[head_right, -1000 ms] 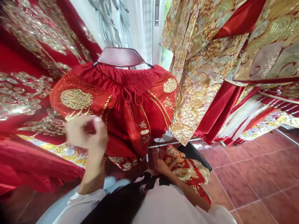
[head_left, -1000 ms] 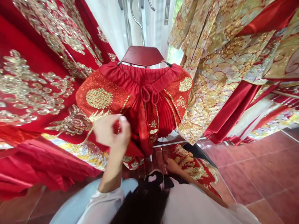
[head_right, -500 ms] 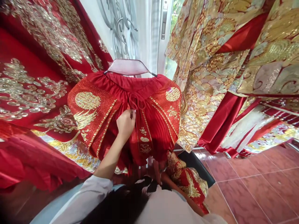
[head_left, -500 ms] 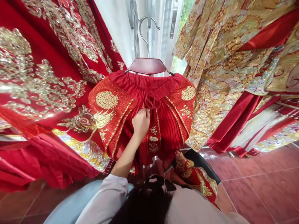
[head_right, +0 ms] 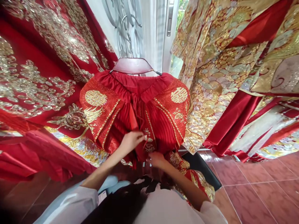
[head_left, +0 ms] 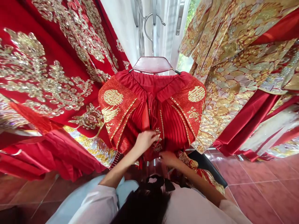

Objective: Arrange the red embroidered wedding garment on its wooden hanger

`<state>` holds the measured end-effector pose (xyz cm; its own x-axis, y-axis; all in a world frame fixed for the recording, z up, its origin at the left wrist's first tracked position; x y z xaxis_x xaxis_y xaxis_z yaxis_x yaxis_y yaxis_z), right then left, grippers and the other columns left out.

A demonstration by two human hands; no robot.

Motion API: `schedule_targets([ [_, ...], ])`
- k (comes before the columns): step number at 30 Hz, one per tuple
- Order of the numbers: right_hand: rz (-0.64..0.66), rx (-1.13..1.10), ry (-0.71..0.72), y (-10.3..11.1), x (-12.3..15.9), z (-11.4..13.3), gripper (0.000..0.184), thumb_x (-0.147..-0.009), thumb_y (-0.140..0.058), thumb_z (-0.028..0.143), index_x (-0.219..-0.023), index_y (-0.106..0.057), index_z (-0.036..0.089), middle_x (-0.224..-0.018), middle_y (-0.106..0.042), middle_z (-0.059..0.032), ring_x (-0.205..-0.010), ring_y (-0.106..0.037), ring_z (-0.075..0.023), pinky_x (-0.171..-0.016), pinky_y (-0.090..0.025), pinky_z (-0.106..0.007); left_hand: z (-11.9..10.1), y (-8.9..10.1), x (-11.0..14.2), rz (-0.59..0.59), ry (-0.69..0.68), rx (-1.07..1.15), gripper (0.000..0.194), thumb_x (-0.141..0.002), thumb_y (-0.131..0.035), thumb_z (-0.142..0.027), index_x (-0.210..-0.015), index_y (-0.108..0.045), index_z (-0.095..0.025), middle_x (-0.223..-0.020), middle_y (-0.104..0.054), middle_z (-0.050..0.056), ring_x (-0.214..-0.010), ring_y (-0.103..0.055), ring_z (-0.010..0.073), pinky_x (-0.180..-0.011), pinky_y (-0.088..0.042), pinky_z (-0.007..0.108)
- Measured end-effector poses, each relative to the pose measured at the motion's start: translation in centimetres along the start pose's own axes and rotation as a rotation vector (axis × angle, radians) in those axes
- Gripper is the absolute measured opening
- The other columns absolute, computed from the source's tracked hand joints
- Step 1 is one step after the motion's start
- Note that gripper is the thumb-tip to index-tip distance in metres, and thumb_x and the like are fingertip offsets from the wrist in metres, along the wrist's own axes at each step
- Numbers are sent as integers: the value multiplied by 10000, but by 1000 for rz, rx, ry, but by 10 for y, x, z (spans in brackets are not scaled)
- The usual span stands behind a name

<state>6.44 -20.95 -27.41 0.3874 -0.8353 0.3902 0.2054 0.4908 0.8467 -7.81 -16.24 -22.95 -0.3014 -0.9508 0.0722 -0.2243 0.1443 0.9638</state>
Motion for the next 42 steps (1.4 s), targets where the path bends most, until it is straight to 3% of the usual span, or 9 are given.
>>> schedule_targets([
  [2,-187,-73,140,43,-8,7,304,-951,-387,336,-1093,-604,177,-975,-657,-78,-914,-626,-174,-816,-489,-309,-8,60,-1,-437,-235,-9,291,-942,-434,-372,-1039,-642,-194,-1005,-649,71,-953,-592,196,-855,-450,303],
  [4,-672,-205,454,99,-9,18,324,-954,-341,291,-1108,-596,164,-1052,-646,-82,-983,-606,-156,-894,-466,-306,-14,110,-6,-749,-345,-101,289,-915,-482,-340,-1130,-611,-196,-1104,-615,86,-1089,-523,246,-1024,-341,433],
  [6,-1037,-185,680,147,-8,27,320,-941,-338,263,-1102,-597,164,-1125,-623,-83,-1094,-554,-162,-1002,-407,-341,-15,138,-16,-850,-334,-182,323,-879,-532,-292,-1179,-584,-181,-1183,-575,97,-1173,-459,275,-1094,-227,504],
  [8,-1155,-87,748,178,-14,32,323,-926,-357,246,-1148,-578,168,-1215,-581,-76,-1203,-475,-177,-1077,-333,-381,-12,145,-26,-819,-329,-250,314,-849,-560,-257,-1147,-602,-167,-1157,-583,106,-1183,-440,293,-1108,-174,546],
  [15,-977,138,665,178,-38,5,359,-925,-352,229,-1208,-564,165,-1090,-640,-55,-1058,-532,-184,-1137,-201,-458,13,114,-21,-640,-394,-307,193,-806,-543,-201,-947,-675,-198,-898,-639,71,-1060,-483,288,-1070,-194,633],
  [21,-925,281,818,156,-18,4,190,-856,-483,289,-934,-647,232,-1121,-610,7,-1171,-437,-211,-1143,-98,-491,14,98,-4,-624,-423,-371,172,-752,-608,-204,-916,-658,-207,-960,-621,72,-1149,-442,319,-1048,-188,668],
  [27,-914,473,686,131,-3,31,215,-839,-458,271,-772,-621,149,-802,-582,-57,-899,-472,-197,-1071,-295,-423,7,93,-2,-629,-424,-351,132,-774,-613,-197,-900,-653,-206,-921,-625,64,-1125,-465,312,-1027,-209,674],
  [39,-1117,-10,813,154,55,19,178,-875,-487,242,-843,-649,174,-556,-565,45,-505,-489,-81,-881,-449,-329,-5,105,28,-589,-468,-216,114,-818,-625,-314,-838,-632,-202,-828,-631,33,-1013,-507,259,-1022,-201,589],
  [42,-916,-93,1055,147,80,27,193,-879,-464,245,-915,-640,176,-521,-545,47,-459,-459,-85,-720,-463,-297,-2,105,28,-578,-448,-200,126,-835,-624,-315,-881,-633,-198,-831,-636,34,-993,-501,250,-1006,-217,566],
])
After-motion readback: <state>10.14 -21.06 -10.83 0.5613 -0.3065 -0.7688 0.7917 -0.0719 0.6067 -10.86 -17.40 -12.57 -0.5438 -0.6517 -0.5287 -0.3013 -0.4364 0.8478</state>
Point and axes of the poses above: each hand's wrist, its own x-axis away from the middle knuckle, its own y-axis out of the back of the hand, z = x × y, the point moved 2 cm from there along -x, towards the middle knuckle
